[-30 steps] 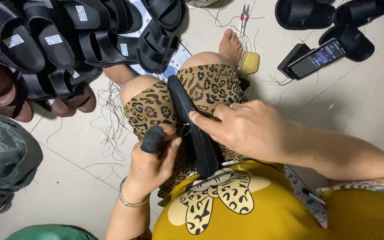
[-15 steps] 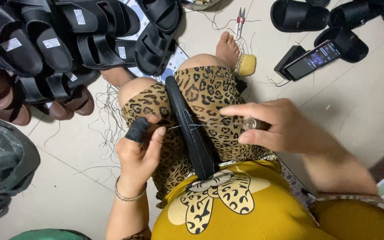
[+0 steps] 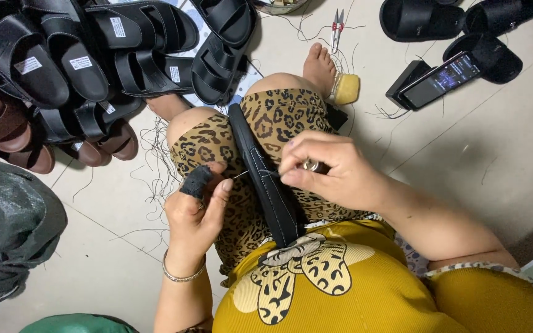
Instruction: Hand-stitching a black sandal strap or sole using a needle and thread while sitting on the floor.
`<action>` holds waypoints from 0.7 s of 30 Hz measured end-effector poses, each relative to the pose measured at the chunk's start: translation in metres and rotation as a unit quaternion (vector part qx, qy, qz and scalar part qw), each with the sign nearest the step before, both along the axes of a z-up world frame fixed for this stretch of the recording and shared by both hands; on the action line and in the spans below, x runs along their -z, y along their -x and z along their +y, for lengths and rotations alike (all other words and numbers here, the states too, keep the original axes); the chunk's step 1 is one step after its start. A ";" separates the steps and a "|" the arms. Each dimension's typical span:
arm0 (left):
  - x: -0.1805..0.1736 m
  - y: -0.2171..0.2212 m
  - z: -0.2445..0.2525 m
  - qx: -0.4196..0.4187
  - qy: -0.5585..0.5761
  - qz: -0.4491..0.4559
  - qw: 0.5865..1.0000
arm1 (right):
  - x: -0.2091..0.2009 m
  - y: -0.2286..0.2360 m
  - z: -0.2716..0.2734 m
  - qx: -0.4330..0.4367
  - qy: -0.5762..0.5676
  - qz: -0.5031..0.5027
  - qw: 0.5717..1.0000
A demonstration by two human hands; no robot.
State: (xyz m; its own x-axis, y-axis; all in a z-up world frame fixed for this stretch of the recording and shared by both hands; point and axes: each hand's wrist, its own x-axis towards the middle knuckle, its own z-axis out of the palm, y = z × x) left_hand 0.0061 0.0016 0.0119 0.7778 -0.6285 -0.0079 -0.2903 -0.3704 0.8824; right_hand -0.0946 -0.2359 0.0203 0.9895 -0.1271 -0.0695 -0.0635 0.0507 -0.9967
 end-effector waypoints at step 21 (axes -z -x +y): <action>0.008 0.005 0.004 0.011 -0.014 -0.014 1.000 | 0.030 0.005 0.008 0.007 -0.336 0.047 0.941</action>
